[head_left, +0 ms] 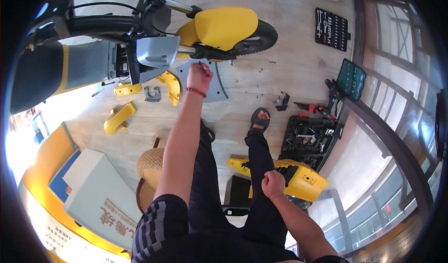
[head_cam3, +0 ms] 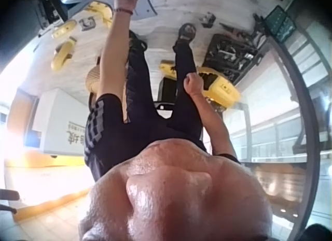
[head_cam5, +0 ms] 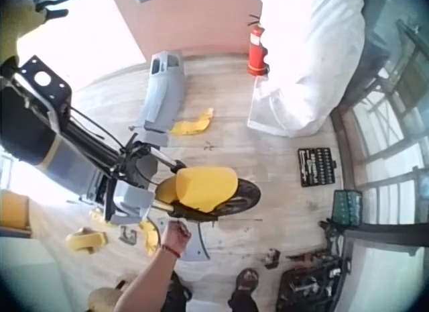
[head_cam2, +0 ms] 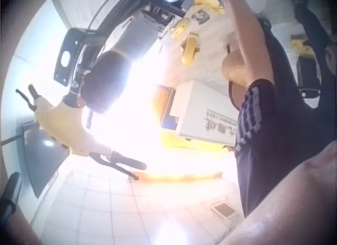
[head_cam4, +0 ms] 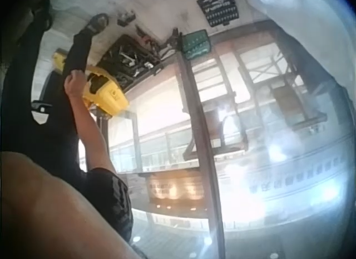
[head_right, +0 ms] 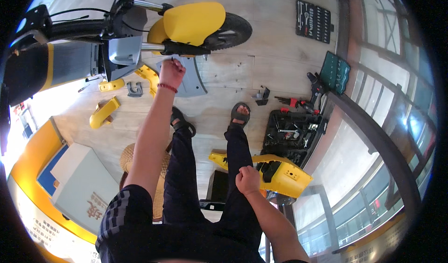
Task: The user is repairing the front fender of a yellow motorcycle.
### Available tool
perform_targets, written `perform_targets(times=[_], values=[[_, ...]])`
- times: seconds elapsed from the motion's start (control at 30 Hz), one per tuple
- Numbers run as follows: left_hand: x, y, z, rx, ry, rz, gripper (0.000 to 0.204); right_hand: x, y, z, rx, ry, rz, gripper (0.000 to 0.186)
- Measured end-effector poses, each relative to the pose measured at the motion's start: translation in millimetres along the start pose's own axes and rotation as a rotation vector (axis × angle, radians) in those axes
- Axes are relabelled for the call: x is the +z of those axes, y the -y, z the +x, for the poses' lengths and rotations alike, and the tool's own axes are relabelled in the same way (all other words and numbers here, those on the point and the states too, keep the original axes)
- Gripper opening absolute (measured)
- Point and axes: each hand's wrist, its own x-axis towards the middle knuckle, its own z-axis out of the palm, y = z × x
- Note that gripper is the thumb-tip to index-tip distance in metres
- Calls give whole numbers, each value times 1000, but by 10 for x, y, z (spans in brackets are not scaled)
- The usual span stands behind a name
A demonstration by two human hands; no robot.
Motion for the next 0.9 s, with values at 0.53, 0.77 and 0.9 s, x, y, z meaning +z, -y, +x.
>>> perform_targets(times=[0.53, 0.77, 0.9], values=[[-1106, 522, -2191, -300, 160, 72, 19, -23, 48, 258, -33, 37, -143, 4], [-1524, 593, -2848, -134, 207, -65, 11, 76, 94, 229, -110, 195, -281, 6], [-1848, 695, -3140, -39, 236, -144, 11, 174, 147, 95, -81, 188, -325, 6]])
